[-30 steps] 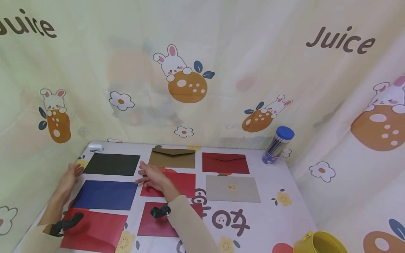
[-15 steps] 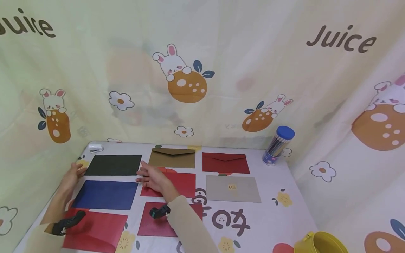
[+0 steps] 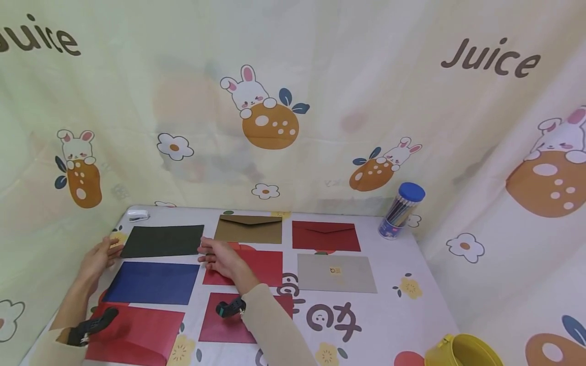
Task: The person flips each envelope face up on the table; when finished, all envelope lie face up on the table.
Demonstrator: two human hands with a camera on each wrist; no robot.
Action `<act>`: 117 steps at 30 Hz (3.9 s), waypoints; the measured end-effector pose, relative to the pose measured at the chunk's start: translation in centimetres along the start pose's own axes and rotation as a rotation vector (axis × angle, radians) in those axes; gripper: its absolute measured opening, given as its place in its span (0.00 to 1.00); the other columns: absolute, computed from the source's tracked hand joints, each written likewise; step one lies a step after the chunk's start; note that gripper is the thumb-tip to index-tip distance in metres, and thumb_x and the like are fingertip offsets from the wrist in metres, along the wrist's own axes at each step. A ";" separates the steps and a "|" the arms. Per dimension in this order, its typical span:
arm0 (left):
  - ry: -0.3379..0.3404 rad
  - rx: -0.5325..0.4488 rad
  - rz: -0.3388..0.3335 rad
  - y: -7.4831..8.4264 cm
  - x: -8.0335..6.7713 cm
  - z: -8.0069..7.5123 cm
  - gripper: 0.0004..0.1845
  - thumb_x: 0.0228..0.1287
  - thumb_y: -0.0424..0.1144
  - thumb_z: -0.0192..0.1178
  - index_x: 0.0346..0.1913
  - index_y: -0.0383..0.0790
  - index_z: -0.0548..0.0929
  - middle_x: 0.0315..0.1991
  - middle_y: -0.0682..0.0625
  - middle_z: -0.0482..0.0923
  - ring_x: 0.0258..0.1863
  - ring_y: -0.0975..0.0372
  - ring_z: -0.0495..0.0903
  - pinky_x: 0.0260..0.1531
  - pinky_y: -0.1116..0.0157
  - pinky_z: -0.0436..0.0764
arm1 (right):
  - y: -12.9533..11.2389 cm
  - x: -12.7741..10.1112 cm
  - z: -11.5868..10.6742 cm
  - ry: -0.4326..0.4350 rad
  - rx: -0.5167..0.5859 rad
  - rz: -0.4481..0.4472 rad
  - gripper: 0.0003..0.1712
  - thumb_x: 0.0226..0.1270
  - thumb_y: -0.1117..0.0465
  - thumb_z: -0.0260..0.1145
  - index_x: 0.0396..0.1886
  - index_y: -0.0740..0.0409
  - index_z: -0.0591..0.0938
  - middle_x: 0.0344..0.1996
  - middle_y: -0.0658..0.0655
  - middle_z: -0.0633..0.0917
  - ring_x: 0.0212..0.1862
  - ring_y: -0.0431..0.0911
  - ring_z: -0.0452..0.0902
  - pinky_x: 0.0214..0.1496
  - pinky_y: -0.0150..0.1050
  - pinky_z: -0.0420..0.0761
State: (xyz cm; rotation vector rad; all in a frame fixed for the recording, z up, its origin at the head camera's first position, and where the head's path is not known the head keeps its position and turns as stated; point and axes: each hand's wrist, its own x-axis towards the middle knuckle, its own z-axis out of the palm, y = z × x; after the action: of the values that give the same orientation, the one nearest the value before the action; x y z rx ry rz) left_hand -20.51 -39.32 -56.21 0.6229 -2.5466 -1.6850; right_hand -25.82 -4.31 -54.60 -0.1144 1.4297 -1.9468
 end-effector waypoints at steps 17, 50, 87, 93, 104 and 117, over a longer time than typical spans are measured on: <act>0.019 0.061 0.051 4.0 -3.1 0.2 0.32 0.81 0.50 0.43 0.77 0.32 0.58 0.70 0.29 0.66 0.66 0.40 0.70 0.58 0.48 0.75 | -0.7 -0.6 0.2 0.021 0.060 -0.081 0.29 0.76 0.55 0.56 0.70 0.66 0.71 0.67 0.68 0.75 0.40 0.45 0.75 0.36 0.34 0.71; -0.454 -0.110 0.213 7.2 -9.3 15.0 0.28 0.72 0.35 0.60 0.73 0.40 0.70 0.58 0.39 0.76 0.55 0.52 0.79 0.54 0.58 0.77 | -0.1 -14.3 -15.1 0.552 -0.397 -0.282 0.18 0.72 0.56 0.67 0.55 0.60 0.84 0.25 0.54 0.77 0.24 0.41 0.68 0.23 0.31 0.67; -0.404 -0.276 0.180 8.9 -9.9 17.6 0.23 0.75 0.52 0.56 0.63 0.40 0.81 0.59 0.41 0.80 0.59 0.51 0.79 0.63 0.52 0.75 | -1.3 -18.9 -16.8 0.545 -0.438 -0.367 0.18 0.68 0.50 0.70 0.50 0.55 0.87 0.34 0.65 0.82 0.33 0.47 0.74 0.28 0.33 0.71; -0.374 -0.258 0.224 8.4 -10.1 17.1 0.21 0.70 0.41 0.65 0.64 0.43 0.81 0.63 0.44 0.76 0.58 0.56 0.79 0.57 0.66 0.77 | -1.4 -18.4 -16.0 0.486 -0.379 -0.362 0.18 0.69 0.57 0.70 0.55 0.58 0.83 0.40 0.60 0.84 0.35 0.45 0.77 0.31 0.33 0.74; -0.272 -0.237 0.218 8.1 -9.7 16.2 0.23 0.67 0.36 0.66 0.64 0.44 0.79 0.58 0.42 0.80 0.56 0.53 0.82 0.53 0.66 0.79 | -1.1 -16.5 -14.0 0.498 -0.261 -0.395 0.19 0.67 0.60 0.71 0.54 0.62 0.80 0.36 0.57 0.85 0.34 0.44 0.80 0.34 0.34 0.82; -0.088 -0.060 0.248 6.7 -6.4 11.6 0.22 0.71 0.34 0.62 0.67 0.43 0.77 0.57 0.39 0.80 0.53 0.50 0.83 0.42 0.76 0.78 | -2.7 -9.4 -9.5 0.441 -0.319 -0.376 0.16 0.71 0.63 0.66 0.56 0.58 0.81 0.39 0.63 0.85 0.35 0.49 0.82 0.39 0.44 0.85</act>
State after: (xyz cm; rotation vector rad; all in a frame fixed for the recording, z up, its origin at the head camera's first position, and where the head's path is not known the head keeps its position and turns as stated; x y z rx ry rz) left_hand -19.46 -24.67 -53.82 0.2225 -2.4937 -1.7285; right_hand -24.48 9.11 -52.93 -0.1096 2.1357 -2.1083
